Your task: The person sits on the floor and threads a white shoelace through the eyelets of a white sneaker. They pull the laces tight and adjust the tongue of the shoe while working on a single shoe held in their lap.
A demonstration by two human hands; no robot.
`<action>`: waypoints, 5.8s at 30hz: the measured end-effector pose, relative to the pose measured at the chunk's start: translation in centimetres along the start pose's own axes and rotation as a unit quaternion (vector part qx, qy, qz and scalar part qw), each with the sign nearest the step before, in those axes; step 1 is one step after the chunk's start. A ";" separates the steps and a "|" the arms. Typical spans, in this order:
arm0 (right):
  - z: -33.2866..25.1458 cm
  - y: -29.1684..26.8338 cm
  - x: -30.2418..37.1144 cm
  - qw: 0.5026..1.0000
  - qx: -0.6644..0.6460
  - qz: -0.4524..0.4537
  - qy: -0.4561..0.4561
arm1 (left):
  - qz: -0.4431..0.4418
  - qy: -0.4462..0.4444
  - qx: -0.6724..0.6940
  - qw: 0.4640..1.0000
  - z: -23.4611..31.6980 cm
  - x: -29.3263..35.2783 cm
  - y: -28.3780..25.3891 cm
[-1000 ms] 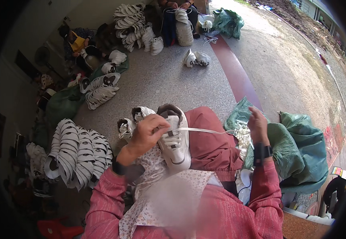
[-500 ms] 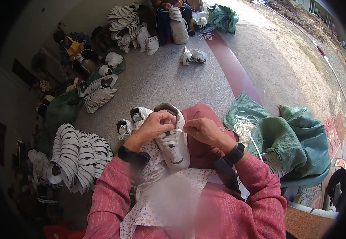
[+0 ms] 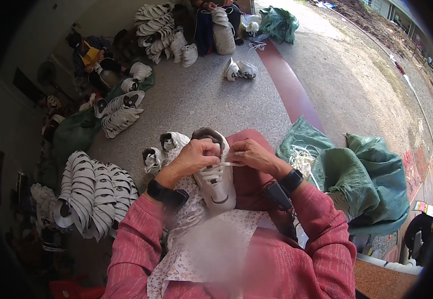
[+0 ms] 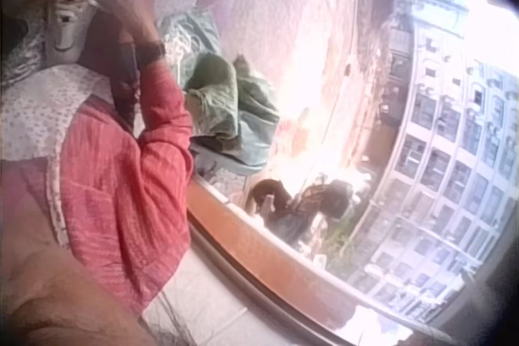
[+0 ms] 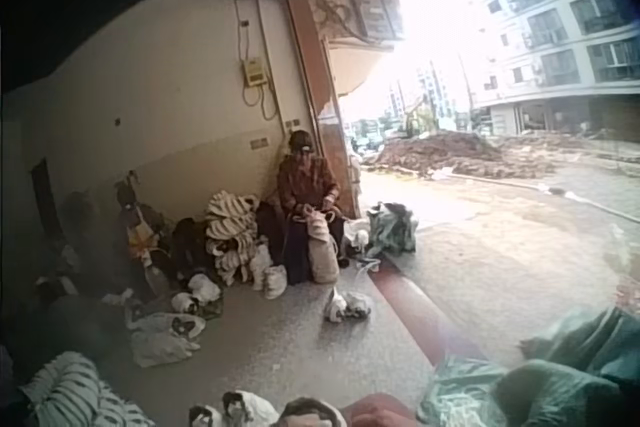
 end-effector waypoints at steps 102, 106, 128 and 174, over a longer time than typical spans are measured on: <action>-4.1 1.5 2.1 0.980 0.133 0.145 -0.032 | 0.287 -0.003 -0.004 0.958 -7.2 12.0 0.4; -4.3 8.8 -0.3 0.988 0.145 0.043 0.041 | 0.268 0.024 -0.020 0.963 -6.1 9.8 0.9; -0.3 11.6 -0.6 0.994 0.065 0.084 0.022 | 0.221 -0.048 0.032 0.973 -4.8 10.2 0.9; -4.1 8.4 -5.0 0.819 0.506 -0.126 -0.240 | 0.172 0.251 -0.051 0.951 -5.8 6.2 -2.7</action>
Point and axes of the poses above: each hand's wrist, its own x-axis away from the middle knuckle, its own y-axis out of the palm, z = x × y, the point moved 2 cm from there along -x, towards the middle knuckle, and after that the axes turned 15 degrees about -x, right-handed, at the moved point
